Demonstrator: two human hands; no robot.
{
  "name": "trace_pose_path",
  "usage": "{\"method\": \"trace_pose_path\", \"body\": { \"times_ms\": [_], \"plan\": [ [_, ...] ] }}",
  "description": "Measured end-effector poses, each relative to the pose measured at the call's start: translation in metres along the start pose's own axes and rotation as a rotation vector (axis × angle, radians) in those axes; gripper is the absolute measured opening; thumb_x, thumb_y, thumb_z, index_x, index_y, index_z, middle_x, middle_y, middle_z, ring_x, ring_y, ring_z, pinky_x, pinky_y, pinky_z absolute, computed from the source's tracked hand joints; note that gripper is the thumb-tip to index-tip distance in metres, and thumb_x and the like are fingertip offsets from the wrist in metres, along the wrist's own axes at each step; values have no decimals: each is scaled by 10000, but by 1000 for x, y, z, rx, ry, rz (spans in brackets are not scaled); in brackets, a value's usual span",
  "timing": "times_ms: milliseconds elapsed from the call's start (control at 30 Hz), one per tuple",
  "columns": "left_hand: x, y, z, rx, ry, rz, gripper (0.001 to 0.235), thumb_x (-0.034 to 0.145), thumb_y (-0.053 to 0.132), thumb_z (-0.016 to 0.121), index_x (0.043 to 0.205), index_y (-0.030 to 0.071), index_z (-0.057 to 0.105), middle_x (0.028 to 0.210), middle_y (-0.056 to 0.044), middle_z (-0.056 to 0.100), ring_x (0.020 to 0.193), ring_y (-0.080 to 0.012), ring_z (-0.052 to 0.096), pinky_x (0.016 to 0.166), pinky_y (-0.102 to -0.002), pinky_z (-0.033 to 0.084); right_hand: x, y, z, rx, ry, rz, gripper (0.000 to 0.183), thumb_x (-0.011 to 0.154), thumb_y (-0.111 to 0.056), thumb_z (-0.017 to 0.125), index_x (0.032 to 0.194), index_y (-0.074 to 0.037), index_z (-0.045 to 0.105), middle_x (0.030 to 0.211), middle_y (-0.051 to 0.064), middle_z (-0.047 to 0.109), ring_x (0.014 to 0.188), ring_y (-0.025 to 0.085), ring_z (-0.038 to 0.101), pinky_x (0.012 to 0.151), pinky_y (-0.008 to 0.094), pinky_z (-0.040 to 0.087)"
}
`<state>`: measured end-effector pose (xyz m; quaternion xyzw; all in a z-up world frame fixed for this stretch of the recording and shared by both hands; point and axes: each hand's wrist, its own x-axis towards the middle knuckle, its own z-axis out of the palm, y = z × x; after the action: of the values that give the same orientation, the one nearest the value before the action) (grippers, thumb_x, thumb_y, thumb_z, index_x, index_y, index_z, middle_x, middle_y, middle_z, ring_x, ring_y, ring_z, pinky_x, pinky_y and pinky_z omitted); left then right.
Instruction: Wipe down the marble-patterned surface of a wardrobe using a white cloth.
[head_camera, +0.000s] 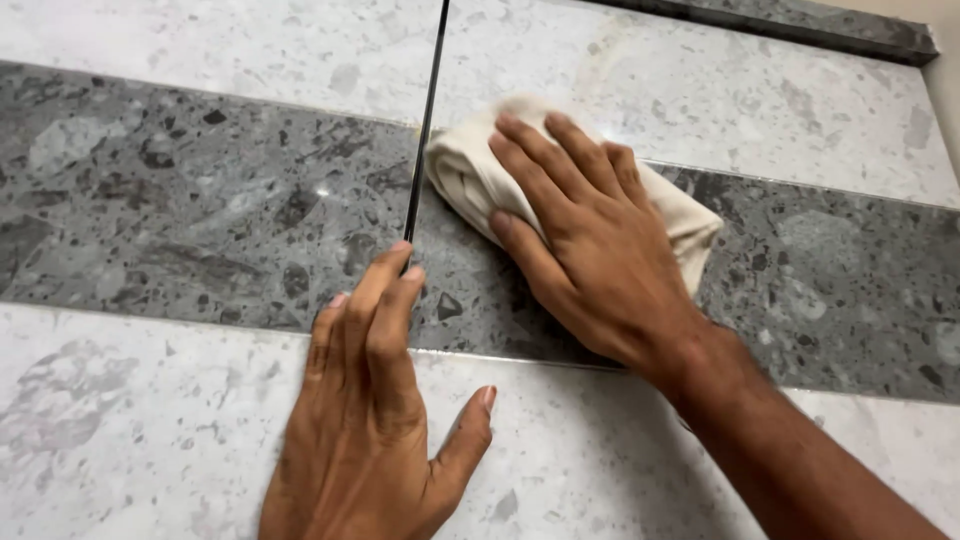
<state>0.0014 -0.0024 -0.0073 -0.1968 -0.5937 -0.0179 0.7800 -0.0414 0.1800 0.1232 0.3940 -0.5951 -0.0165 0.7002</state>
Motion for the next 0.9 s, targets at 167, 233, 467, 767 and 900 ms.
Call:
{"method": "trace_pose_path", "body": {
  "times_ms": [167,233,467,767,900],
  "plan": [
    [1,4,-6,11,20,-5,950,855,389,683,1515,-55,163,1544,-286,301,1433,-463,350,1197,-562,271,-17,-39,4,-7,0,-74,680,1085,-538,215,1629,-134,264,1715,74,234,1601,288,131,1266,589,28],
    [0,4,-6,13,15,-14,997,824,396,689,1526,-56,144,1529,-291,302,1427,-470,344,1197,-552,278,-31,-46,0,57,-56,-117,683,1091,-538,209,1635,-128,255,1730,60,227,1620,282,123,1280,589,24],
    [2,1,-6,56,20,38,965,897,441,643,1554,-48,132,1564,-287,276,1434,-438,332,1177,-546,285,-7,-5,2,-62,23,-23,713,1065,-571,201,1635,-142,208,1716,72,174,1593,279,92,1249,569,-19],
    [5,-5,0,132,-56,66,825,894,466,561,1481,-67,333,1508,-250,359,1425,-400,315,1150,-551,239,-28,27,-11,-114,-9,2,710,1063,-585,199,1646,-179,188,1740,36,156,1616,242,83,1275,563,-12],
    [7,1,-5,150,-77,53,782,899,465,553,1444,-74,397,1500,-250,384,1420,-388,329,1157,-536,245,-33,33,-12,-81,1,42,724,1049,-609,202,1638,-188,203,1729,18,180,1597,229,96,1281,544,6]
  ]
}}
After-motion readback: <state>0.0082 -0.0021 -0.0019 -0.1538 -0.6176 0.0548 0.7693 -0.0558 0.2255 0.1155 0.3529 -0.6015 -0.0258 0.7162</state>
